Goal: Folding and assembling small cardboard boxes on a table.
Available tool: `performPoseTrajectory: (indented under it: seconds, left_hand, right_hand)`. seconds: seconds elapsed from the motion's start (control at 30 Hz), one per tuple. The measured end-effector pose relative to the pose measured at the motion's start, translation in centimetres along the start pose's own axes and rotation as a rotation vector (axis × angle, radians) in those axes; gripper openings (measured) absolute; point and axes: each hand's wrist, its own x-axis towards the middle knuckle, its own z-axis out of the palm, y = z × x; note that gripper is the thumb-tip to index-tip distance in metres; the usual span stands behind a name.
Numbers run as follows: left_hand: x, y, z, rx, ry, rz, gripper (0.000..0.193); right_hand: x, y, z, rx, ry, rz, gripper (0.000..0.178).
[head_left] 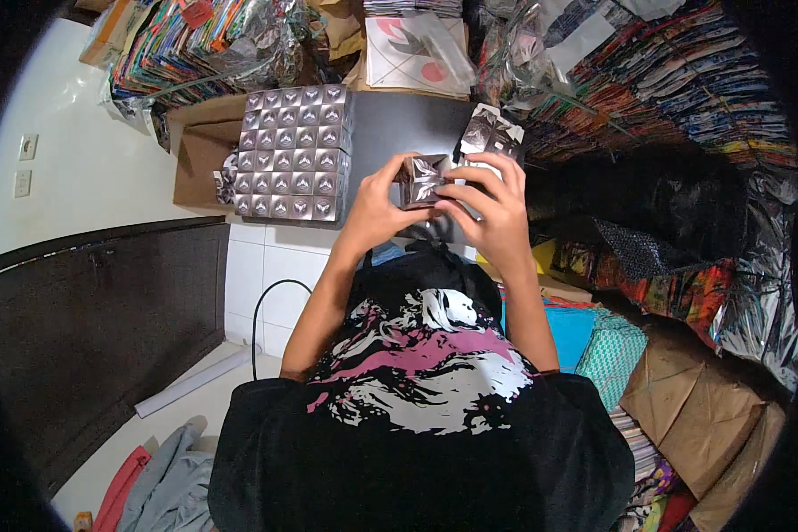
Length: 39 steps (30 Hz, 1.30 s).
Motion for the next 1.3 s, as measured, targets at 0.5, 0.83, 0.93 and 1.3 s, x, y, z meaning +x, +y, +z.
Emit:
performPoseTrajectory:
  seconds: [0.5,0.83,0.93,1.3]
  left_hand:
    - [-1.1,1.2,0.5,0.533,0.242,0.433,0.049]
    - [-0.9,3.9,0.8,0.860,0.138,0.213,0.013]
    - [-0.8,3.3,0.6,0.852,0.146,0.240,0.013]
    - [-1.4,2.0,1.8,0.874,0.091,0.185,0.013]
  right_hand:
    - [-0.2,1.1,0.4,-0.144,0.005,0.046,0.013]
    - [-0.6,1.0,0.8,-0.102,-0.011,0.090,0.015]
    - [-0.9,1.8,0.7,-0.103,-0.024,0.058,0.018]
    - [-1.8,1.9,1.4,-0.074,-0.167,0.167,0.017]
